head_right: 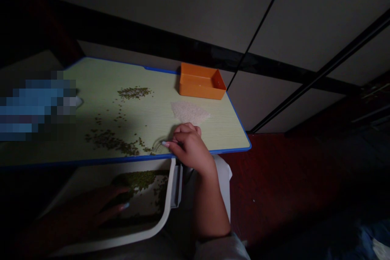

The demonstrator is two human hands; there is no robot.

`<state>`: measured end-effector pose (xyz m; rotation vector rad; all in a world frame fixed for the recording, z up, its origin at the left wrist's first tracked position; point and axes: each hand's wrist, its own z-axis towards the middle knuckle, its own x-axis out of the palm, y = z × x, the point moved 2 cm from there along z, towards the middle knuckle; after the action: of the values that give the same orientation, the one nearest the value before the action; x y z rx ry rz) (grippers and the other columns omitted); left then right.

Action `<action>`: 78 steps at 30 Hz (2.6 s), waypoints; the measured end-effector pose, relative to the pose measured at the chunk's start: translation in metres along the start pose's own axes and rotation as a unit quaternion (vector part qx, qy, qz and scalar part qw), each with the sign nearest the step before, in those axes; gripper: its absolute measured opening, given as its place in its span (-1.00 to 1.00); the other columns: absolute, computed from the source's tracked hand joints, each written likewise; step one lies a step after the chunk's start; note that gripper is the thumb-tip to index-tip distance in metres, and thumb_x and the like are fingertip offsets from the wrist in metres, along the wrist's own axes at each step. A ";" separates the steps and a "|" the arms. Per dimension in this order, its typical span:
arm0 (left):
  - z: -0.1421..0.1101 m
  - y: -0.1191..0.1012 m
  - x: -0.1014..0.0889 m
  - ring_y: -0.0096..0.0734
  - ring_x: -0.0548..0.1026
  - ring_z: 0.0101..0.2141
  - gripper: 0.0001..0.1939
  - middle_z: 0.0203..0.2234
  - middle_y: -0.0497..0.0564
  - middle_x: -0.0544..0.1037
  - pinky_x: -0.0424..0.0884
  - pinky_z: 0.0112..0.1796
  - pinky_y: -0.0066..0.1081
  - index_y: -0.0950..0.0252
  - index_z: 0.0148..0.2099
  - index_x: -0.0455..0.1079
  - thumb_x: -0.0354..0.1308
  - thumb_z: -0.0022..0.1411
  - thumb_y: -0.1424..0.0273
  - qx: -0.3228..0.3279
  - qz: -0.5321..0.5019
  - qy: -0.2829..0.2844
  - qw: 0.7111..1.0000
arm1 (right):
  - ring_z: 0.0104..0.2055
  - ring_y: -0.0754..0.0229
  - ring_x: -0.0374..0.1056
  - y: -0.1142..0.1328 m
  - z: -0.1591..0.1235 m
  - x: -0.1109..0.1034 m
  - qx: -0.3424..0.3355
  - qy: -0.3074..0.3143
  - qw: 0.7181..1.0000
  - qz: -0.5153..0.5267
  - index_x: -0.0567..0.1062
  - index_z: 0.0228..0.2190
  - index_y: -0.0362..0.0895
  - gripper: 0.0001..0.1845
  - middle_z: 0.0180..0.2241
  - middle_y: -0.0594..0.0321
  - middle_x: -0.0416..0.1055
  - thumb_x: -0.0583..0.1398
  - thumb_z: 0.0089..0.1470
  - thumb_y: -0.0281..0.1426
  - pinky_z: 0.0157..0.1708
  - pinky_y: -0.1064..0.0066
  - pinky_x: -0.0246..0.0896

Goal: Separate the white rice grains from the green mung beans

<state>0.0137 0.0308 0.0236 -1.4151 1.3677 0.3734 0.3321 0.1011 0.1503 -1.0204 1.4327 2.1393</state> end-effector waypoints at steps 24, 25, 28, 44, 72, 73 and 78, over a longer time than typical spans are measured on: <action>0.002 -0.001 0.001 0.20 0.77 0.20 -0.35 0.20 0.13 0.83 0.68 0.23 -0.01 -0.03 0.22 0.73 0.06 0.38 -0.19 -0.010 -0.005 0.015 1.000 | 0.01 0.01 0.39 0.000 0.001 0.000 -0.001 0.022 1.000 0.015 0.45 -0.48 -0.03 -0.61 -0.20 0.23 0.48 0.40 0.38 -0.39 0.16 0.10 0.14; 0.002 -0.002 0.000 0.18 0.77 0.21 -0.35 0.21 0.12 0.82 0.67 0.23 -0.03 -0.02 0.23 0.72 0.05 0.39 -0.18 -0.011 -0.001 0.020 1.000 | 0.01 0.01 0.39 0.000 0.000 0.000 -0.004 0.021 1.000 0.017 0.45 -0.48 -0.04 -0.61 -0.20 0.24 0.48 0.40 0.38 -0.39 0.16 0.11 0.14; 0.001 -0.004 -0.003 0.17 0.77 0.22 -0.33 0.24 0.14 0.81 0.66 0.24 -0.03 0.00 0.26 0.71 0.03 0.40 -0.17 -0.009 0.004 0.029 1.000 | 0.00 0.03 0.40 -0.003 -0.001 -0.002 -0.009 0.007 1.000 0.019 0.46 -0.48 -0.05 -0.62 -0.21 0.24 0.50 0.39 0.37 -0.42 0.15 0.12 0.14; 0.000 -0.004 -0.002 0.10 0.79 0.17 -0.43 0.19 0.08 0.84 0.68 0.21 -0.08 0.02 0.22 0.71 0.09 0.41 -0.08 -0.007 -0.007 0.007 1.000 | 0.03 0.01 0.45 0.029 0.003 0.015 0.027 0.002 0.999 -0.036 0.43 -0.50 -0.07 -0.59 -0.18 0.21 0.56 0.41 0.36 -0.43 0.17 0.12 0.10; 0.001 0.000 0.003 0.14 0.80 0.15 -0.37 0.16 0.12 0.85 0.69 0.19 -0.08 0.01 0.21 0.72 0.08 0.39 -0.17 0.003 -0.015 -0.003 1.000 | -0.12 0.02 0.41 -0.018 -0.010 -0.008 0.029 -0.106 0.994 0.005 0.40 -0.53 -0.03 -0.56 -0.34 0.22 0.46 0.36 0.38 -0.37 -0.04 0.16 0.20; 0.001 0.000 0.003 0.15 0.81 0.14 -0.36 0.16 0.13 0.85 0.69 0.19 -0.06 0.02 0.21 0.72 0.08 0.38 -0.18 0.005 -0.018 -0.001 1.000 | -0.12 0.02 0.41 -0.017 -0.011 -0.007 0.016 -0.097 0.995 0.014 0.40 -0.53 -0.03 -0.57 -0.34 0.23 0.46 0.36 0.38 -0.37 -0.04 0.16 0.21; -0.002 -0.005 -0.003 0.20 0.79 0.17 -0.36 0.18 0.16 0.83 0.69 0.20 -0.01 0.02 0.22 0.72 0.06 0.38 -0.16 -0.001 -0.022 0.010 1.000 | -0.10 0.03 0.42 -0.008 -0.008 0.000 0.002 -0.077 0.997 0.006 0.41 -0.52 -0.03 -0.56 -0.31 0.23 0.48 0.37 0.40 -0.37 -0.02 0.16 0.21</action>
<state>0.0164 0.0294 0.0293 -1.4527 1.3502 0.3329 0.3403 0.0976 0.1439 -0.8269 1.3737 2.1705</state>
